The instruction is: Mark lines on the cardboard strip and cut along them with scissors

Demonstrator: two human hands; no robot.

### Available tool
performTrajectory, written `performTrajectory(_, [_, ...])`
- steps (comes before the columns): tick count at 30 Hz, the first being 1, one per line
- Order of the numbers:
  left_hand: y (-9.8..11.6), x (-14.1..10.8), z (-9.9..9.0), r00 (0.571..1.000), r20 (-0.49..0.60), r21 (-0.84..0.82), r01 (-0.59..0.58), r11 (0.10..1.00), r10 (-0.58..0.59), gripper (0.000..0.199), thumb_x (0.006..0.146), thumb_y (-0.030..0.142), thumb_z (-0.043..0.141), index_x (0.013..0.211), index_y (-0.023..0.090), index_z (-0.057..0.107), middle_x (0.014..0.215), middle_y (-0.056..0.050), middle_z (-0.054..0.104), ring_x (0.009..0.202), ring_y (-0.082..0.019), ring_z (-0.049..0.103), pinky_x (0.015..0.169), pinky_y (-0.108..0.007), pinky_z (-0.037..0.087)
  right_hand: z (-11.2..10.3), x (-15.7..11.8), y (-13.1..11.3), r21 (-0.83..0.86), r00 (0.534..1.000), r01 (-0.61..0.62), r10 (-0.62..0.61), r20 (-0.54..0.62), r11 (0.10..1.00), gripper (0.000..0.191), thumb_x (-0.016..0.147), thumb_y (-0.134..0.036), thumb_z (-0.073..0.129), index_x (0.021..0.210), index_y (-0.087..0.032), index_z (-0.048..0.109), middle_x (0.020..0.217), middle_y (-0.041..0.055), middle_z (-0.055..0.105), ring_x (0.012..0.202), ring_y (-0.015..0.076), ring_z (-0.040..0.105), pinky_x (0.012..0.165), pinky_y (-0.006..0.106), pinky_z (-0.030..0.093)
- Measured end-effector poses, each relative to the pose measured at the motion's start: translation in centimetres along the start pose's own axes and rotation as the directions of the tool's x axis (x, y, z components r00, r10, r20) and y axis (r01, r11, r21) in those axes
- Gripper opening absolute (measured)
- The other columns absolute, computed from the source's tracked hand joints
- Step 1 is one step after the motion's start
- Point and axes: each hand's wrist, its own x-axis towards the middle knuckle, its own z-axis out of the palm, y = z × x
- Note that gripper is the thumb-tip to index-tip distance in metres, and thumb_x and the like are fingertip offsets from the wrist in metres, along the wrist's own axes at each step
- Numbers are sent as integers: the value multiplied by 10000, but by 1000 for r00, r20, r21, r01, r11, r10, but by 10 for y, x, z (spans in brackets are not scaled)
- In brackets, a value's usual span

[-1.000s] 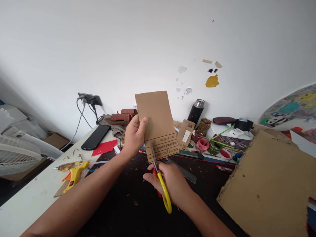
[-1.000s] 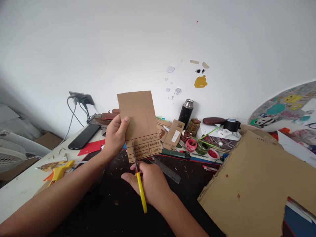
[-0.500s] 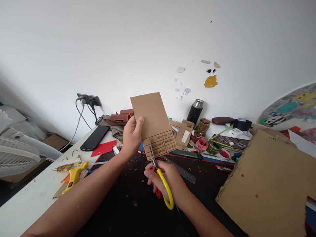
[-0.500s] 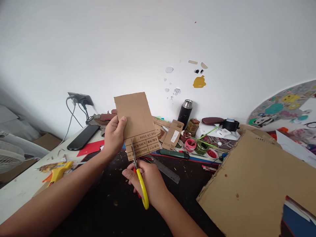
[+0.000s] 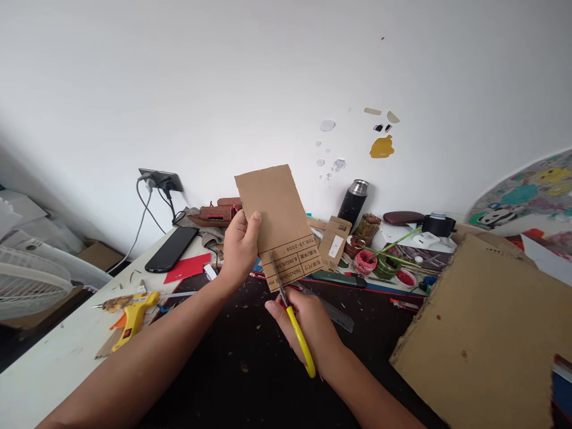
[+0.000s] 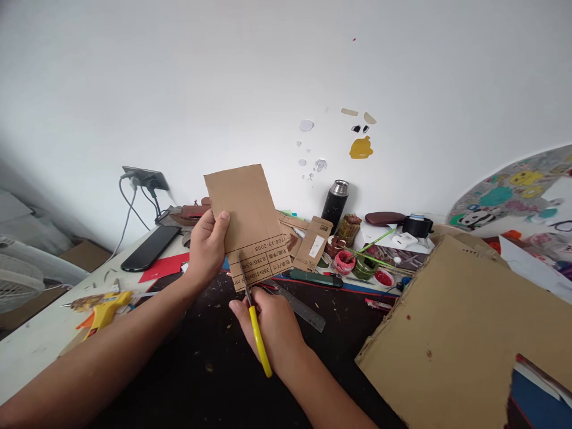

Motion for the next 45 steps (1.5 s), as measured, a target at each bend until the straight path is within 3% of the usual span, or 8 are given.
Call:
performTrajectory(13, [-1, -3, 3, 1000, 5, 1, 2, 1000, -2, 442, 1014, 647, 687, 1086, 212, 705, 1092, -96, 821, 961, -259, 763, 829, -357, 622, 3, 2, 7, -192, 999, 30, -34, -15, 981, 187, 1064, -278, 633, 889, -234, 681, 733, 13, 730, 660, 185, 692, 629, 265, 377])
performTrajectory(18, [0, -4, 3, 1000, 4, 6, 3, 1000, -4, 440, 1008, 646, 695, 1066, 211, 704, 1077, -95, 820, 946, -250, 754, 820, -347, 617, 3, 2, 4, -215, 1000, -3, -1, -18, 977, 249, 1063, -295, 615, 821, -235, 623, 652, 7, 671, 591, 184, 634, 597, 292, 326])
performTrajectory(24, [0, -4, 3, 1000, 1, 20, 7, 1000, -7, 440, 1010, 652, 688, 1055, 215, 703, 1049, -91, 809, 950, -255, 748, 811, -347, 617, 0, 2, -6, -221, 998, -39, 48, 38, 975, 222, 1070, -282, 581, 864, -229, 644, 786, 71, 768, 719, 235, 732, 667, 300, 397])
performTrajectory(31, [1, -4, 2, 1000, -4, 27, 9, 1000, -9, 447, 1008, 659, 687, 1048, 215, 699, 1040, -89, 801, 959, -258, 742, 815, -347, 612, -1, 1, -8, -252, 996, -67, 80, 43, 965, 219, 1075, -295, 578, 884, -224, 660, 778, 72, 774, 713, 238, 747, 651, 295, 398])
performTrajectory(45, [-4, -4, 1, 1000, 10, 30, 11, 999, -11, 401, 1038, 608, 657, 1084, 212, 696, 1080, -82, 794, 979, -238, 736, 852, -329, 578, 1, 1, -5, -282, 998, -45, 53, 21, 958, 212, 1076, -282, 583, 900, -218, 683, 788, 79, 788, 724, 242, 764, 658, 298, 388])
